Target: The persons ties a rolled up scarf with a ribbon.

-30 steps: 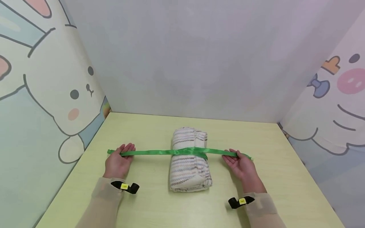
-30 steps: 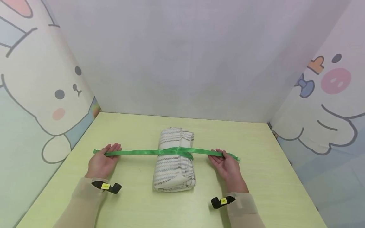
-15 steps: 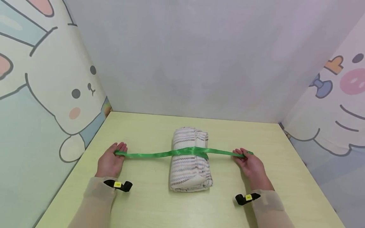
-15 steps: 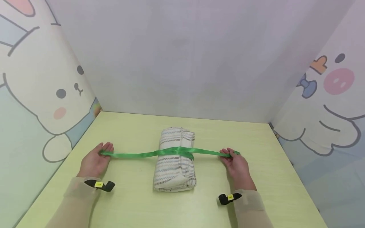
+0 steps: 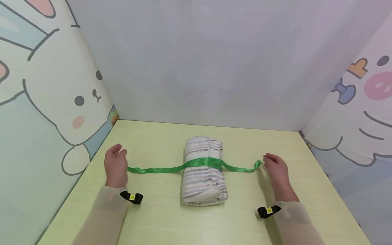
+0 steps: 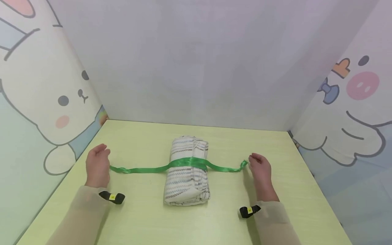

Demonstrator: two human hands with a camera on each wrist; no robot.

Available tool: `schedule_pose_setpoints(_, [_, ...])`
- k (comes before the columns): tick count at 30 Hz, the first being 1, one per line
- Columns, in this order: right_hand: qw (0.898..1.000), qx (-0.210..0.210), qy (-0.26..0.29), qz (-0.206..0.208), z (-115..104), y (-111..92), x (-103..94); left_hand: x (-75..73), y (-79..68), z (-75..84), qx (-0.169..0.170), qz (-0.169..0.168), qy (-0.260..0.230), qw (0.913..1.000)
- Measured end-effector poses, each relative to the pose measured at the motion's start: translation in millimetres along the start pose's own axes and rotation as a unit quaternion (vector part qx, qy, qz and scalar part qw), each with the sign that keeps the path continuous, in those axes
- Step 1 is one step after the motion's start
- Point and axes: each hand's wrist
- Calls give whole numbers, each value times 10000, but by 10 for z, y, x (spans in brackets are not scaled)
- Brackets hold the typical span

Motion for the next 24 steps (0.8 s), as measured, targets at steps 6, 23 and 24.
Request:
schedule_pose_setpoints(6, [9915,-899,-835,-441,-257,-256,302,264,-201,66,552,-1318,870,9859])
schedule_pose_setpoints(23, [9294,-2642,-2018,-1604,-422,-581,1127,984,-580,-65,1421,-3963,2144,8813])
schedule_pose_setpoints(24, [9237,-2749,-2101,-1646,-442,-586,1145,1013,-596,-59,1508,-4024,2247,8746])
Point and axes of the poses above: each hand's wrist, its own y-axis towards the middle knuckle, its own x-axis out of the palm, z = x × y, and after that the axes turned 4 degrees about -y, right-handed
